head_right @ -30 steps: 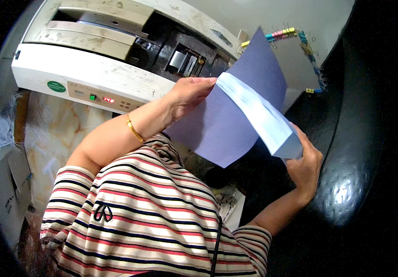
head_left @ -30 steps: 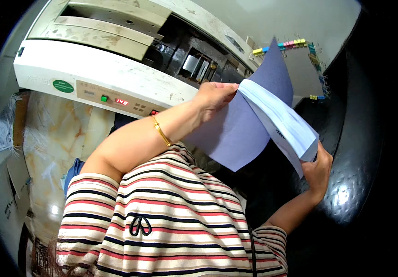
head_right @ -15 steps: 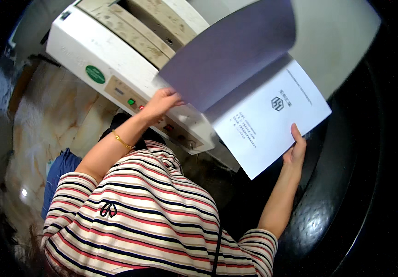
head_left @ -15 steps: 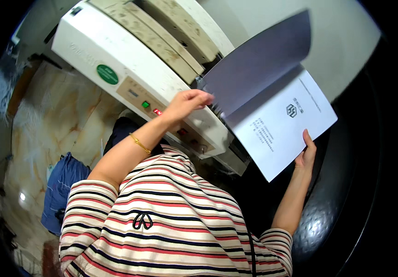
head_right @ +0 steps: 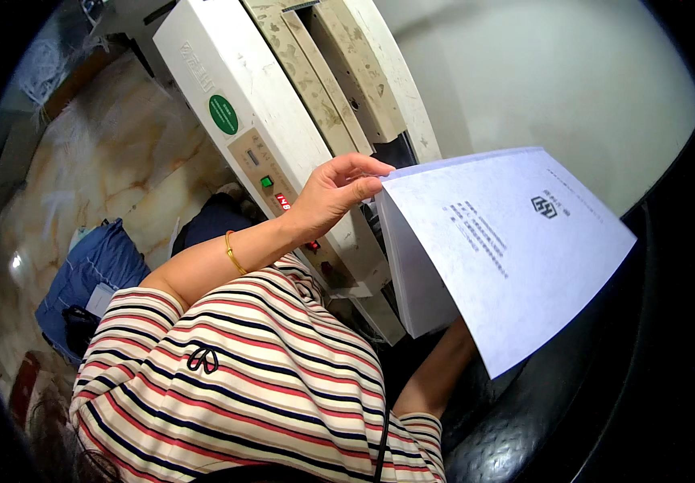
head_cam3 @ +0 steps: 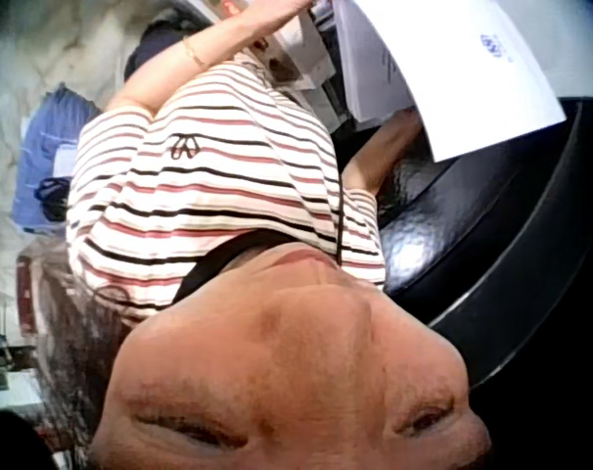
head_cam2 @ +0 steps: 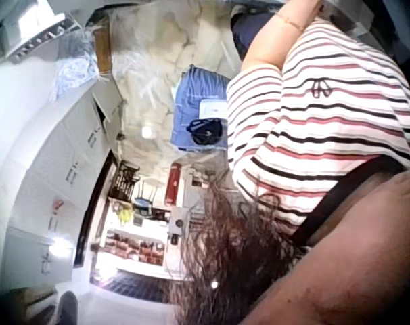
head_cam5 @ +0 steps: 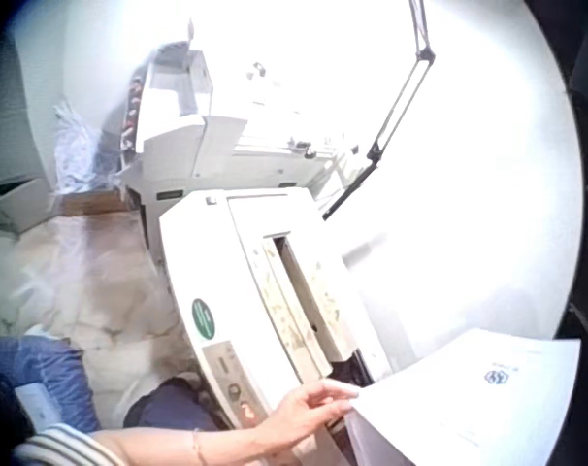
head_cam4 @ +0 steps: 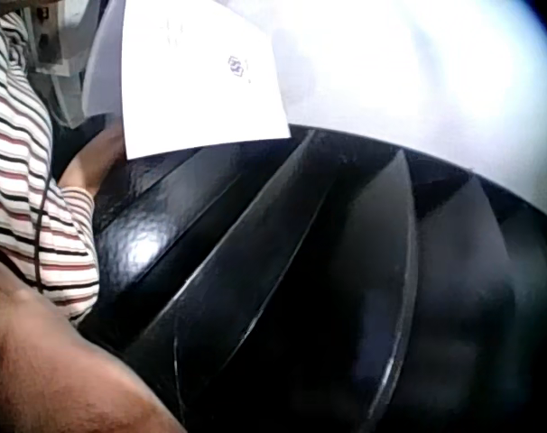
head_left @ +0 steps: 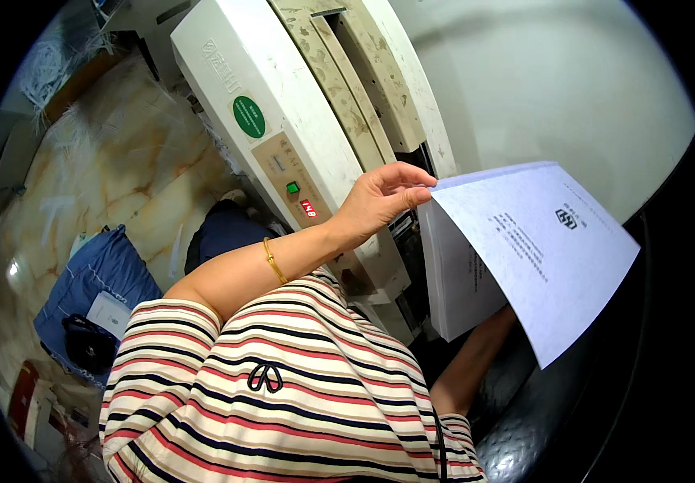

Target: The person operates a paper processing machine, repeatedly loading sheets into the input slot, adjusting internal components, and retrieving processed sheets. They handle the paper by hand, aligning and feeding it into the machine, then collecting the output.

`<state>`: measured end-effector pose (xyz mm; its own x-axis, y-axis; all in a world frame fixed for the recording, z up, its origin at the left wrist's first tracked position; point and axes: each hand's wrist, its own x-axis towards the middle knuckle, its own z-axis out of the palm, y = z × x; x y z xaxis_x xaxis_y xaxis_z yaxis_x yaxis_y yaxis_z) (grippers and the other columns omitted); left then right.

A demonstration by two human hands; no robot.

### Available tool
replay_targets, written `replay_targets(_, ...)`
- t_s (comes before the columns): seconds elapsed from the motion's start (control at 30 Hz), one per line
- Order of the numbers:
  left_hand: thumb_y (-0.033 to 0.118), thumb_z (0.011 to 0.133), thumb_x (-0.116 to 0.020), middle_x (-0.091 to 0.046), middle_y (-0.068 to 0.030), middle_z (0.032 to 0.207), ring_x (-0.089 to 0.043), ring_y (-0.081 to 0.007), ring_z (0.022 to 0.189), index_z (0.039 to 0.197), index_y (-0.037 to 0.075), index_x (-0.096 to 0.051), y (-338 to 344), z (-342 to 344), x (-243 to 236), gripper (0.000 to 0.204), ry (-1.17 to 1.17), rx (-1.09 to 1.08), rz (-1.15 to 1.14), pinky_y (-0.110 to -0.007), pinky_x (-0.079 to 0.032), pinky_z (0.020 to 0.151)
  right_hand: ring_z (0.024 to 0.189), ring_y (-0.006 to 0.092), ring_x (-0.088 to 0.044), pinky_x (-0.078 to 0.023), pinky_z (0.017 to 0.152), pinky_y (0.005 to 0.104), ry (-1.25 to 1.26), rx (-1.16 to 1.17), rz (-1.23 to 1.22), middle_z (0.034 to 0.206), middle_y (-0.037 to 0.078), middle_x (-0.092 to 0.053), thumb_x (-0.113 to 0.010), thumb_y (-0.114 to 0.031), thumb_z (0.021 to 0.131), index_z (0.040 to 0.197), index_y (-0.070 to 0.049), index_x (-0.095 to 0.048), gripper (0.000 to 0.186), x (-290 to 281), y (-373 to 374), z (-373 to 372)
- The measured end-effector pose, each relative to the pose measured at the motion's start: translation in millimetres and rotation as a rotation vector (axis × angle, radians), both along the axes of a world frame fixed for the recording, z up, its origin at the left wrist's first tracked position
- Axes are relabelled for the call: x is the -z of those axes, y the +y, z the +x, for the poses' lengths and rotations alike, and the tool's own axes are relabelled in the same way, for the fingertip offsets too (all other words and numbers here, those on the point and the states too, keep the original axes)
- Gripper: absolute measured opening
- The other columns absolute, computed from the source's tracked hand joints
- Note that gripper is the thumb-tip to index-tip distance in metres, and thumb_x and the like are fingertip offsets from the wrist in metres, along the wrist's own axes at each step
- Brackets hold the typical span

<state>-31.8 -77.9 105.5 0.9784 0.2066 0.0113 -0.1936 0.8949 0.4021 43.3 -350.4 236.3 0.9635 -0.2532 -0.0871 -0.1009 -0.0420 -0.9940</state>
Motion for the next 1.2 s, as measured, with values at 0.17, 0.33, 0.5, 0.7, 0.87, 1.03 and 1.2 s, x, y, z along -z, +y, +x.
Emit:
replay_targets(0.17, 0.013, 0.090, -0.069, -0.066, -0.0063, 0.108, -0.061, -0.0117, 0.098, 0.104, 0.004, -0.067, -4, -7, -11, 0.017, 0.068, -0.023, 0.060, -0.028, -0.049, 0.090, 0.124, 0.0267, -0.048, -0.039, 0.104, 0.0413, 0.020, -0.080, 0.012, 0.137, 0.013, -0.050, -0.047, -0.039, 0.098, 0.140, -0.002, -0.043, 0.056, 11, -5, -7)
replay_targets(0.33, 0.009, 0.090, -0.068, -0.066, -0.0111, 0.114, -0.061, -0.0142, 0.101, 0.103, 0.002, -0.067, -18, -9, -27, 0.015, 0.130, 0.006, 0.058, -0.031, -0.050, 0.091, 0.125, 0.0268, -0.047, -0.039, 0.104, 0.0414, 0.029, -0.152, 0.020, 0.138, 0.013, -0.049, -0.046, -0.040, 0.098, 0.140, -0.002, -0.043, 0.056, 15, -9, -6)
replay_targets(0.5, 0.007, 0.090, -0.067, -0.069, -0.0109, 0.107, -0.064, -0.0153, 0.097, 0.103, 0.001, -0.066, -27, -13, -29, 0.014, 0.067, -0.111, 0.124, -0.031, -0.053, 0.088, 0.126, 0.0269, -0.047, -0.039, 0.105, 0.0416, 0.069, -0.260, 0.017, 0.138, 0.014, -0.048, -0.044, -0.040, 0.099, 0.140, -0.002, -0.042, 0.056, 35, -5, 3)
replay_targets(0.7, 0.006, 0.091, -0.065, -0.069, -0.0101, 0.102, -0.067, -0.0149, 0.092, 0.100, 0.001, -0.065, -36, -11, -35, 0.010, 0.002, -0.237, 0.190, -0.029, -0.057, 0.081, 0.125, 0.0284, -0.049, -0.042, 0.103, 0.0428, 0.054, -0.346, 0.253, 0.138, 0.016, -0.049, -0.037, -0.041, 0.101, 0.140, 0.000, -0.041, 0.056, 59, -21, 11)
replay_targets(0.87, 0.009, 0.092, -0.065, -0.069, -0.0075, 0.096, -0.067, -0.0136, 0.089, 0.099, 0.002, -0.064, -27, -7, -38, 0.011, 0.062, -0.208, 0.028, -0.027, -0.058, 0.077, 0.121, 0.0297, -0.052, -0.045, 0.100, 0.0432, 0.127, -0.416, 0.377, 0.135, 0.017, -0.051, -0.036, -0.041, 0.101, 0.139, 0.001, -0.042, 0.056, 77, -8, 13)
replay_targets(1.03, 0.012, 0.092, -0.066, -0.068, -0.0061, 0.096, -0.066, -0.0124, 0.087, 0.101, 0.005, -0.062, 4, -1, -30, 0.013, 0.123, -0.129, -0.004, -0.028, -0.057, 0.076, 0.118, 0.0302, -0.054, -0.047, 0.098, 0.0431, 0.215, -0.476, 0.335, 0.133, 0.017, -0.053, -0.036, -0.040, 0.101, 0.138, 0.001, -0.043, 0.056, 82, 30, 17)
replay_targets(1.2, 0.013, 0.094, -0.064, -0.067, -0.0049, 0.097, -0.065, -0.0123, 0.090, 0.104, 0.006, -0.061, 63, -4, -7, 0.012, 0.259, 0.018, -0.157, -0.030, -0.056, 0.080, 0.115, 0.0308, -0.056, -0.048, 0.096, 0.0429, 0.233, -0.537, 0.301, 0.130, 0.018, -0.055, -0.037, -0.040, 0.100, 0.137, 0.001, -0.044, 0.056, 76, 92, 61)
